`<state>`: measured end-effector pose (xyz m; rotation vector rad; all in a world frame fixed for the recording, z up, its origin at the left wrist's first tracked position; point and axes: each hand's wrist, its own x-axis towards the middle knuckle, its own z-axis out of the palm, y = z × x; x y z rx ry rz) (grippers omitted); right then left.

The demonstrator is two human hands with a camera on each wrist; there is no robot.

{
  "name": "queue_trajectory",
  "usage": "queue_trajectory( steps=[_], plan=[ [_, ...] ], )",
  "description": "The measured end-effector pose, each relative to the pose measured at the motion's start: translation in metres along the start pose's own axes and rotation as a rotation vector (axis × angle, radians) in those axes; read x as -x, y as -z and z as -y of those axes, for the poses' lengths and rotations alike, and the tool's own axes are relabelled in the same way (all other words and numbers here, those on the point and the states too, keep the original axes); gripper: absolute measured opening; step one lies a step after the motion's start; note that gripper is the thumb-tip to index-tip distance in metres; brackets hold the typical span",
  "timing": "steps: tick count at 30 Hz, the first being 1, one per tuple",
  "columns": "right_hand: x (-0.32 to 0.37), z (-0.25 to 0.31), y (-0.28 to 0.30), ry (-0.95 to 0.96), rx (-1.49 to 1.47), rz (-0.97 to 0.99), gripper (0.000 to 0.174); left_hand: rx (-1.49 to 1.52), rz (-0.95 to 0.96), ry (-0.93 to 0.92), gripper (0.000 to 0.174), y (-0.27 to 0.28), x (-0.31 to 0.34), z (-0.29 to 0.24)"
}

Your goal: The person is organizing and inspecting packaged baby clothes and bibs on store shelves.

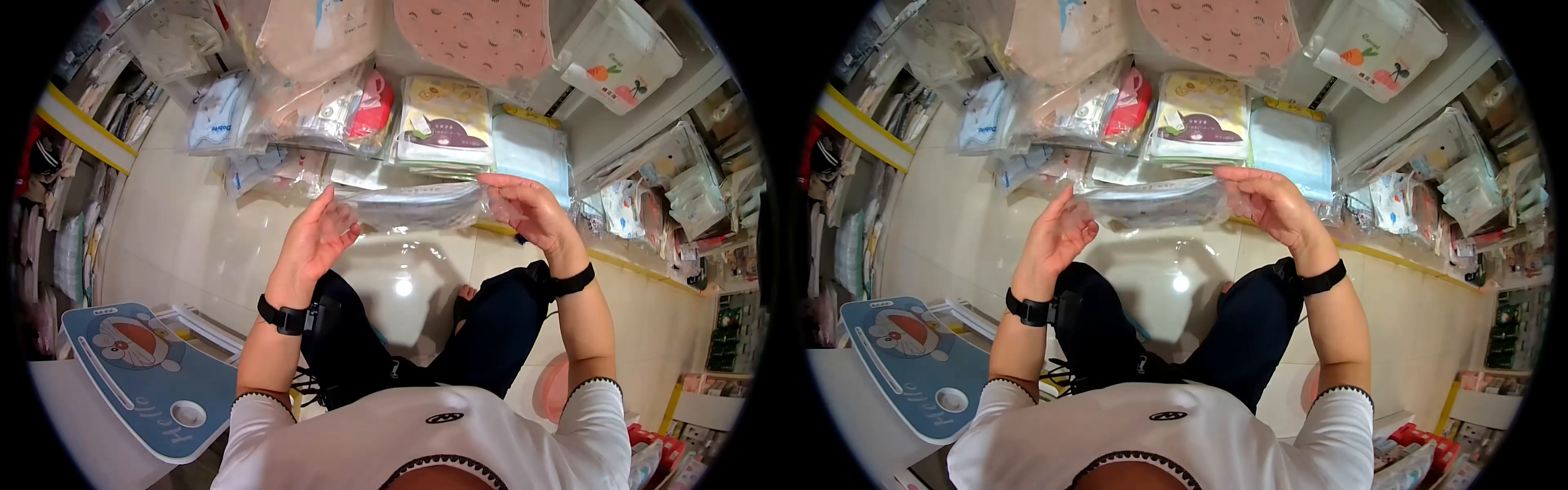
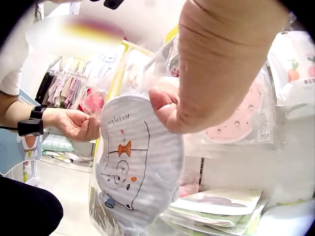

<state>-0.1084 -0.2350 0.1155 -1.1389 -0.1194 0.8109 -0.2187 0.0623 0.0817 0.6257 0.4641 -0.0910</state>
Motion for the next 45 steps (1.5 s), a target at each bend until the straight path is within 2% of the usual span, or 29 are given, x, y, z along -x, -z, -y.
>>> queue_trajectory(
  steps=[3, 6, 9, 10, 12, 15, 18, 21, 23, 27, 32, 37, 40, 45],
  plan=[
    [0.006, 0.000, -0.001, 0.100, -0.005, 0.107, 0.035, -0.008, 0.020, 0.025, 0.020, -0.001, 0.004, -0.003],
    [0.009, -0.004, -0.003, 0.248, 0.403, 0.050, 0.035, -0.040, 0.077, 0.054, 0.020, 0.009, 0.002, -0.002],
    [0.014, -0.005, -0.009, 0.302, 0.574, 0.050, 0.030, -0.086, 0.109, 0.029, 0.020, 0.023, 0.000, 0.001],
    [0.013, -0.006, -0.011, 0.337, 0.588, 0.057, 0.023, -0.091, 0.084, 0.033, 0.018, 0.027, 0.001, 0.001],
    [0.011, -0.007, -0.009, 0.370, 0.633, 0.062, 0.019, -0.103, 0.033, 0.049, 0.015, 0.036, 0.002, 0.003],
    [0.007, -0.012, -0.007, 0.405, 0.648, 0.079, 0.013, -0.232, 0.021, -0.044, 0.012, 0.045, 0.001, 0.007],
    [0.004, -0.013, -0.004, 0.436, 0.657, 0.103, 0.012, -0.205, 0.018, -0.094, 0.019, 0.038, 0.004, 0.008],
    [0.006, -0.012, -0.002, 0.437, 0.629, 0.064, 0.014, -0.069, 0.240, -0.056, 0.032, 0.034, 0.011, 0.003],
    [0.007, -0.010, -0.003, 0.413, 0.600, 0.011, 0.018, -0.107, 0.261, -0.106, 0.036, 0.026, 0.017, 0.003],
    [0.012, -0.008, -0.007, 0.352, 0.586, -0.088, 0.023, -0.326, 0.332, -0.330, 0.036, 0.020, 0.015, 0.011],
    [0.011, -0.007, -0.015, 0.381, 0.529, -0.119, 0.024, -0.546, 0.180, -0.395, 0.024, 0.010, 0.008, 0.015],
    [0.008, -0.008, -0.013, 0.451, 0.616, -0.081, 0.023, -0.457, 0.164, -0.472, 0.011, 0.013, 0.001, 0.018],
    [0.005, -0.012, -0.011, 0.449, 0.522, -0.060, 0.021, -0.410, 0.122, -0.478, 0.011, 0.011, 0.000, 0.016],
    [-0.003, -0.023, -0.016, 0.524, 0.553, -0.076, 0.016, -0.400, -0.007, -0.534, 0.016, 0.005, 0.001, 0.016]
  ],
)
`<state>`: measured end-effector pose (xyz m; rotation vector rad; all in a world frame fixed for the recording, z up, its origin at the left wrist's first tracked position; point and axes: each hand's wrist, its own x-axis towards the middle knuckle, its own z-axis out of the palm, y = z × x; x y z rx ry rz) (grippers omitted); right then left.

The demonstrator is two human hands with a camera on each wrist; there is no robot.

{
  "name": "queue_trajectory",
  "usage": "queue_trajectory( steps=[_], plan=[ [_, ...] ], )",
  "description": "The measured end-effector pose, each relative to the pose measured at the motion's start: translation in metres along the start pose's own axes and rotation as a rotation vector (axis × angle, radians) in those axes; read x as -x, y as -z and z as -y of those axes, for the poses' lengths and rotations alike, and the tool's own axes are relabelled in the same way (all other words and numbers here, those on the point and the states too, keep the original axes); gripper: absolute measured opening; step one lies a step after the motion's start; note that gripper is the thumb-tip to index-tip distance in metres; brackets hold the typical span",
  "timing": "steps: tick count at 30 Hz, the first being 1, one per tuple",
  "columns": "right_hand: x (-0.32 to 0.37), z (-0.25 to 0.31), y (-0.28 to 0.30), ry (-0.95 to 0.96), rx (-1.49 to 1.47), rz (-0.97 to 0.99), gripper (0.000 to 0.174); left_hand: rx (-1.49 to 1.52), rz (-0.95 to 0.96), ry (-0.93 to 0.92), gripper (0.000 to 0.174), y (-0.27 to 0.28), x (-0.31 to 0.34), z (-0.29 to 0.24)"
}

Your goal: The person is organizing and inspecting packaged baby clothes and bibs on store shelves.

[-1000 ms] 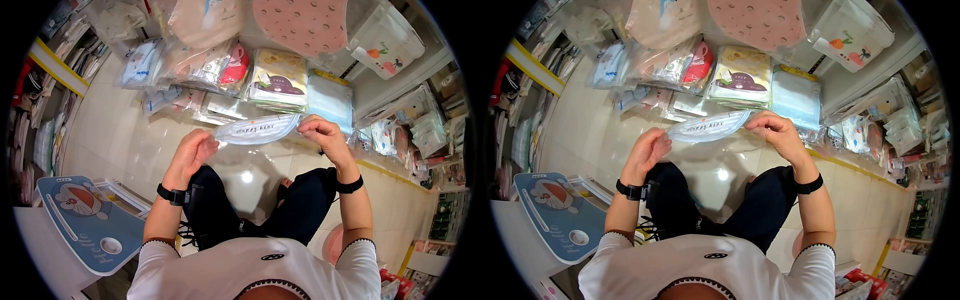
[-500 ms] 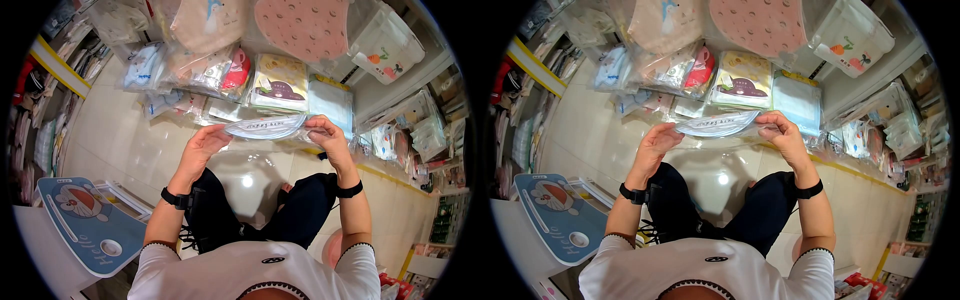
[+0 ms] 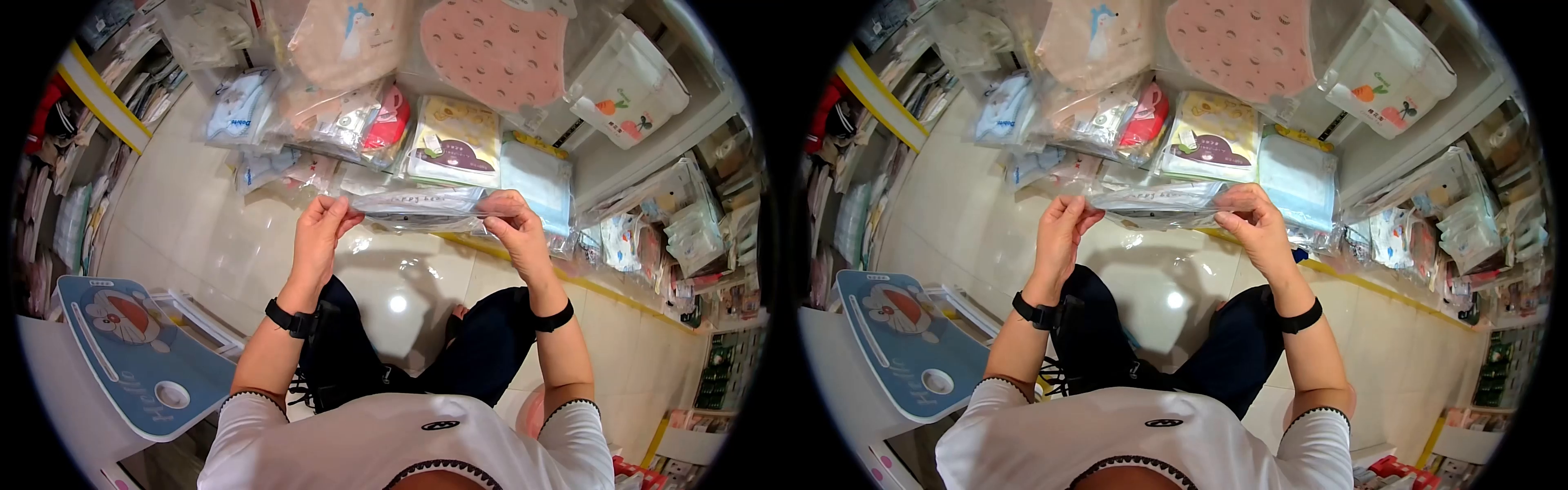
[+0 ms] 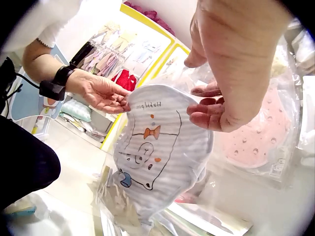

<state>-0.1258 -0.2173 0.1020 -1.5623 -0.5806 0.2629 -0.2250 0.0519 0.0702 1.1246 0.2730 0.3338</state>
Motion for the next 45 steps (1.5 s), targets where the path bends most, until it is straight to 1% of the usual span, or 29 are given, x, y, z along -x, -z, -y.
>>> queue_trajectory(
  steps=[2, 4, 6, 8, 11, 14, 15, 17, 19, 22, 23, 25, 28, 29, 32, 33, 36, 37, 40, 43, 45],
  plan=[
    [0.000, 0.000, -0.008, 0.014, 0.025, -0.028, 0.014, 0.021, -0.012, -0.018, 0.016, 0.000, 0.000, 0.000],
    [-0.003, 0.001, -0.012, -0.035, -0.032, -0.092, 0.011, 0.027, -0.019, -0.033, 0.016, -0.001, 0.000, -0.001],
    [-0.004, 0.000, -0.014, -0.088, -0.084, -0.158, 0.014, 0.022, -0.025, -0.047, 0.015, -0.003, 0.001, -0.004],
    [-0.005, -0.004, -0.016, -0.144, -0.133, -0.227, 0.020, 0.023, -0.062, -0.109, 0.015, -0.006, 0.002, -0.004],
    [-0.002, -0.008, -0.021, -0.243, 0.034, -0.247, 0.027, -0.001, -0.142, -0.225, 0.017, -0.010, 0.004, -0.009],
    [0.006, -0.014, -0.027, -0.147, 0.214, -0.218, 0.027, -0.015, -0.234, -0.300, 0.019, -0.010, 0.002, -0.008],
    [0.007, -0.020, -0.029, -0.110, 0.227, -0.235, 0.026, -0.016, -0.264, -0.315, 0.020, -0.010, 0.001, -0.007],
    [0.011, -0.027, -0.028, -0.197, 0.248, -0.212, 0.025, -0.007, -0.259, -0.315, 0.017, -0.010, 0.000, -0.004],
    [0.011, -0.022, -0.030, -0.305, 0.248, -0.193, 0.024, 0.007, -0.273, -0.321, 0.017, -0.012, -0.001, -0.002],
    [0.007, -0.007, -0.027, -0.418, 0.632, -0.074, 0.016, 0.009, -0.303, -0.331, 0.022, -0.020, -0.002, 0.003],
    [0.007, -0.005, -0.029, -0.246, 0.799, -0.128, 0.013, -0.007, -0.298, -0.330, 0.024, -0.021, -0.002, 0.004],
    [0.008, -0.003, -0.037, 0.115, 1.117, -0.233, 0.017, -0.033, -0.292, -0.317, 0.026, -0.023, -0.003, 0.008],
    [0.005, 0.011, -0.049, 0.527, 1.110, -0.165, 0.035, -0.047, -0.299, -0.285, 0.027, -0.020, -0.005, 0.012],
    [0.008, 0.019, -0.057, 0.621, 1.128, -0.035, 0.043, -0.038, -0.299, -0.269, 0.028, -0.022, -0.005, 0.014],
    [0.012, 0.024, -0.087, 0.625, 1.115, 0.165, 0.040, 0.035, -0.270, -0.208, 0.029, -0.034, -0.001, 0.016],
    [0.007, 0.010, -0.090, 0.698, 1.215, 0.105, 0.038, 0.058, -0.256, -0.183, 0.030, -0.039, 0.002, 0.016],
    [-0.001, 0.001, -0.083, 0.628, 1.282, 0.149, 0.035, 0.133, -0.216, -0.128, 0.030, -0.044, 0.007, 0.019],
    [-0.004, -0.003, -0.081, 0.667, 1.279, 0.130, 0.035, 0.153, -0.203, -0.117, 0.030, -0.045, 0.008, 0.018],
    [-0.001, -0.001, -0.083, 0.543, 1.307, 0.175, 0.026, 0.170, -0.188, -0.089, 0.031, -0.045, 0.011, 0.024],
    [-0.004, -0.002, -0.079, 0.506, 1.330, 0.233, 0.018, 0.143, -0.196, -0.084, 0.033, -0.045, 0.009, 0.032],
    [-0.007, -0.008, -0.075, 0.429, 1.198, 0.311, 0.024, 0.113, -0.169, -0.067, 0.036, -0.038, 0.006, 0.038]
  ],
)
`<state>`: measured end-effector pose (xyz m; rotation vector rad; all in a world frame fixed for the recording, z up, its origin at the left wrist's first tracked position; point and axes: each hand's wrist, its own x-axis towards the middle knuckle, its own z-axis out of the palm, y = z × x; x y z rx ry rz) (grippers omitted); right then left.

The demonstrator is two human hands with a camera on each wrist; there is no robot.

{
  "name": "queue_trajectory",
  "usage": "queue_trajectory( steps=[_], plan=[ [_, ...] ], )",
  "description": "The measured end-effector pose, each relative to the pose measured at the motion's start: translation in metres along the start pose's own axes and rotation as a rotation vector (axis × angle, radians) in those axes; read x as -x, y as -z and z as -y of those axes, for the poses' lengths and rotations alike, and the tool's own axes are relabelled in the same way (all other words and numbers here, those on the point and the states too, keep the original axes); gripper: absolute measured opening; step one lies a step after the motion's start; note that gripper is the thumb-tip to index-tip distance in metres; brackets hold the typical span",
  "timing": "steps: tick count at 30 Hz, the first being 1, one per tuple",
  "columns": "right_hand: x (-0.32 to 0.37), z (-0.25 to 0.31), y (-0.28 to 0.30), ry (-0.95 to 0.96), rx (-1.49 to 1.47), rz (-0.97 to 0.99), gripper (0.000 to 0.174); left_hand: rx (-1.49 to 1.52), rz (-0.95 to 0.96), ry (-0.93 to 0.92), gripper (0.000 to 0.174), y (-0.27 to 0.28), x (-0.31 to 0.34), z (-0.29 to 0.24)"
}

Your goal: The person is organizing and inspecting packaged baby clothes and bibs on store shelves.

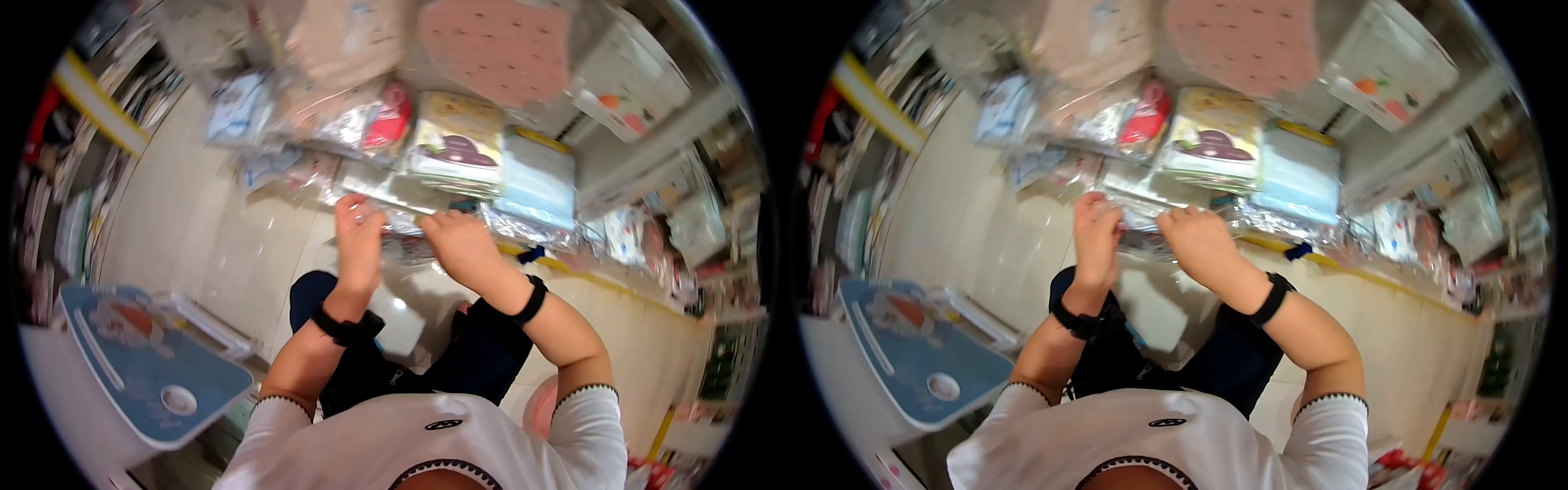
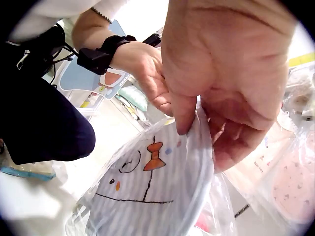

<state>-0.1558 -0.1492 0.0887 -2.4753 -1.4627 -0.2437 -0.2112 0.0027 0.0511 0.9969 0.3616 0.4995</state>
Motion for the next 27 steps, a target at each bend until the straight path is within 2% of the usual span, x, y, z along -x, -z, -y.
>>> queue_trajectory(
  steps=[2, 4, 7, 9, 11, 13, 15, 17, 19, 20, 21, 23, 25, 27],
  plan=[
    [0.001, -0.008, -0.001, -0.056, -0.156, 0.072, 0.025, -0.090, 0.029, -0.021, 0.036, 0.002, -0.002, -0.003],
    [-0.002, -0.019, -0.005, -0.172, -0.359, 0.139, 0.023, -0.076, 0.112, 0.047, 0.037, -0.010, -0.001, -0.014],
    [-0.009, -0.070, -0.033, -0.364, -0.797, 0.170, 0.021, -0.137, 0.166, 0.104, 0.035, -0.025, -0.005, -0.018],
    [-0.004, -0.112, -0.041, -0.790, -1.515, 0.082, 0.026, -0.204, 0.192, 0.114, 0.034, -0.028, -0.007, -0.017],
    [0.011, -0.155, -0.033, -0.799, -1.779, -0.243, 0.022, -0.263, 0.234, 0.132, 0.033, -0.025, -0.009, -0.013],
    [0.038, -0.188, -0.008, -0.640, -1.934, -0.518, 0.025, -0.294, 0.273, 0.145, 0.026, -0.019, -0.012, -0.006],
    [0.069, -0.227, -0.006, -0.633, -1.902, -0.919, 0.025, -0.313, 0.314, 0.185, 0.022, -0.015, -0.013, -0.001],
    [0.102, -0.255, -0.030, -0.816, -1.882, -1.221, 0.024, -0.342, 0.313, 0.241, 0.017, -0.016, -0.012, 0.006],
    [0.133, -0.279, -0.093, -1.353, -1.626, -1.415, 0.026, -0.357, 0.338, 0.298, 0.016, -0.018, -0.013, 0.019],
    [0.143, -0.283, -0.115, -1.441, -1.634, -1.413, 0.027, -0.388, 0.356, 0.323, 0.016, -0.020, -0.013, 0.024],
    [0.138, -0.271, -0.120, -1.405, -1.501, -1.472, 0.024, -0.406, 0.378, 0.350, 0.015, -0.022, -0.014, 0.028],
    [0.122, -0.241, -0.093, -1.525, -1.410, -1.241, 0.023, -0.450, 0.415, 0.409, 0.015, -0.022, -0.014, 0.036],
    [0.120, -0.256, -0.105, -1.510, -1.700, -1.227, 0.019, -0.460, 0.426, 0.422, 0.014, -0.020, -0.014, 0.042],
    [0.109, -0.269, -0.115, -1.488, -1.649, -1.504, 0.023, -0.468, 0.430, 0.427, 0.013, -0.021, -0.017, 0.047]
  ],
)
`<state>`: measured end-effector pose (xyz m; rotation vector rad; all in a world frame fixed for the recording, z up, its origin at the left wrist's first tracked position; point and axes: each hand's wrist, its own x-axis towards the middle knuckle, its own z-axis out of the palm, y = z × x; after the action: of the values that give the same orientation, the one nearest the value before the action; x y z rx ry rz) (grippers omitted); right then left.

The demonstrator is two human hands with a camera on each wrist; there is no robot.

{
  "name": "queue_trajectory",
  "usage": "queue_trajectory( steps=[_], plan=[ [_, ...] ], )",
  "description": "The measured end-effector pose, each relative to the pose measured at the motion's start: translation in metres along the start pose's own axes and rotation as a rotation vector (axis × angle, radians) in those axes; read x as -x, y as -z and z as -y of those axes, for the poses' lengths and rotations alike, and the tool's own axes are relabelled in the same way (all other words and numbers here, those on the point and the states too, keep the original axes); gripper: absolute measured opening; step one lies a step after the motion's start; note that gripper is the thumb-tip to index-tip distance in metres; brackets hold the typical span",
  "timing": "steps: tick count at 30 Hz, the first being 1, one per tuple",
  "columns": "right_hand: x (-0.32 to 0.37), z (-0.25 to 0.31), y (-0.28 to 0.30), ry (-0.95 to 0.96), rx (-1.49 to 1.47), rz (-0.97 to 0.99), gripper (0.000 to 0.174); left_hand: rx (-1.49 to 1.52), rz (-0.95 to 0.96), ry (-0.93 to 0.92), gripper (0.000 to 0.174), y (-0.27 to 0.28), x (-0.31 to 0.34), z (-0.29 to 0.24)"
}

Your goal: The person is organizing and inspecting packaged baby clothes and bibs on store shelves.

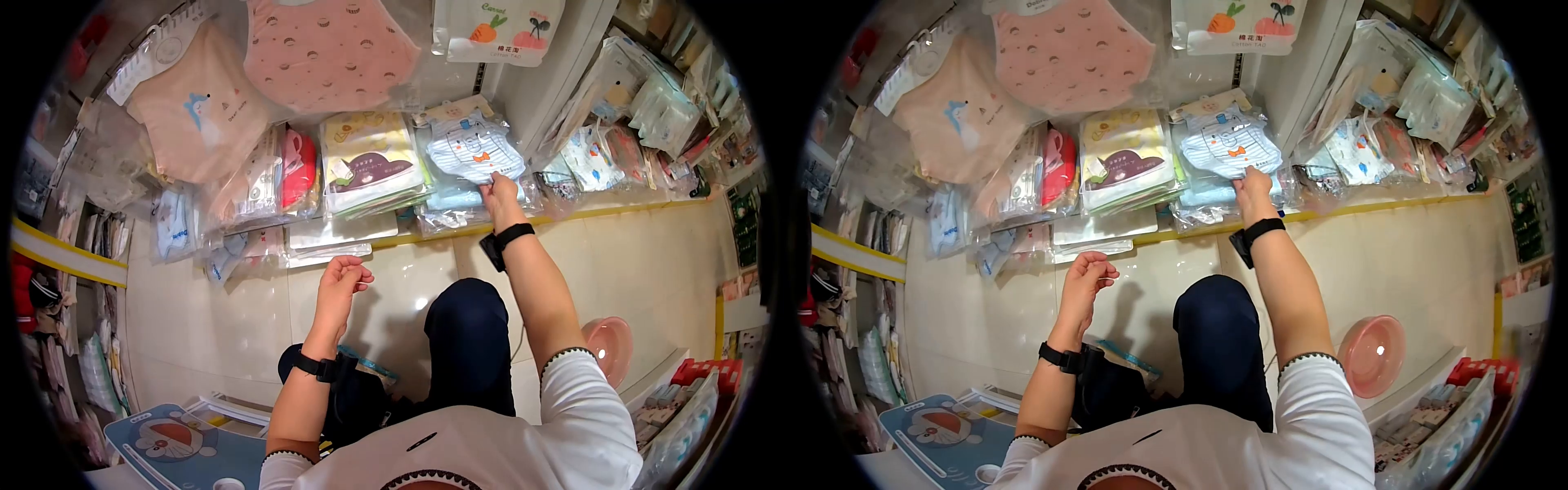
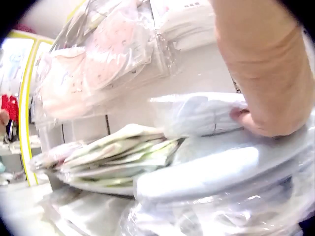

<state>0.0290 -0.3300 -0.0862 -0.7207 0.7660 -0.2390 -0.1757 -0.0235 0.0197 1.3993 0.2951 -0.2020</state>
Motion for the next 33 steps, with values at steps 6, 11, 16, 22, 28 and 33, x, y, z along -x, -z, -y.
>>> queue_trajectory(
  steps=[6, 11, 16, 22, 28, 33],
  plan=[
    [0.018, -0.023, -0.030, 0.173, -0.071, -0.189, 0.028, -0.005, -0.027, 0.009, 0.012, -0.006, -0.003, 0.000],
    [0.038, -0.011, -0.008, -0.155, 0.066, 0.221, 0.018, -0.061, 0.007, 0.066, 0.015, -0.004, -0.015, 0.011],
    [0.029, -0.007, -0.001, -0.058, 0.049, 0.088, 0.017, -0.102, 0.107, 0.137, 0.018, -0.026, -0.055, 0.027],
    [0.010, -0.014, -0.004, -0.125, 0.072, 0.144, 0.014, -0.077, 0.177, 0.184, 0.018, -0.051, -0.067, 0.045],
    [0.022, 0.013, 0.016, -0.212, 0.577, 0.301, 0.013, -0.087, 0.150, 0.192, 0.017, -0.035, -0.064, 0.062],
    [0.044, 0.047, 0.017, 0.455, 1.751, 0.519, 0.030, 0.011, 0.075, 0.174, 0.019, -0.003, -0.059, 0.068]
  ],
)
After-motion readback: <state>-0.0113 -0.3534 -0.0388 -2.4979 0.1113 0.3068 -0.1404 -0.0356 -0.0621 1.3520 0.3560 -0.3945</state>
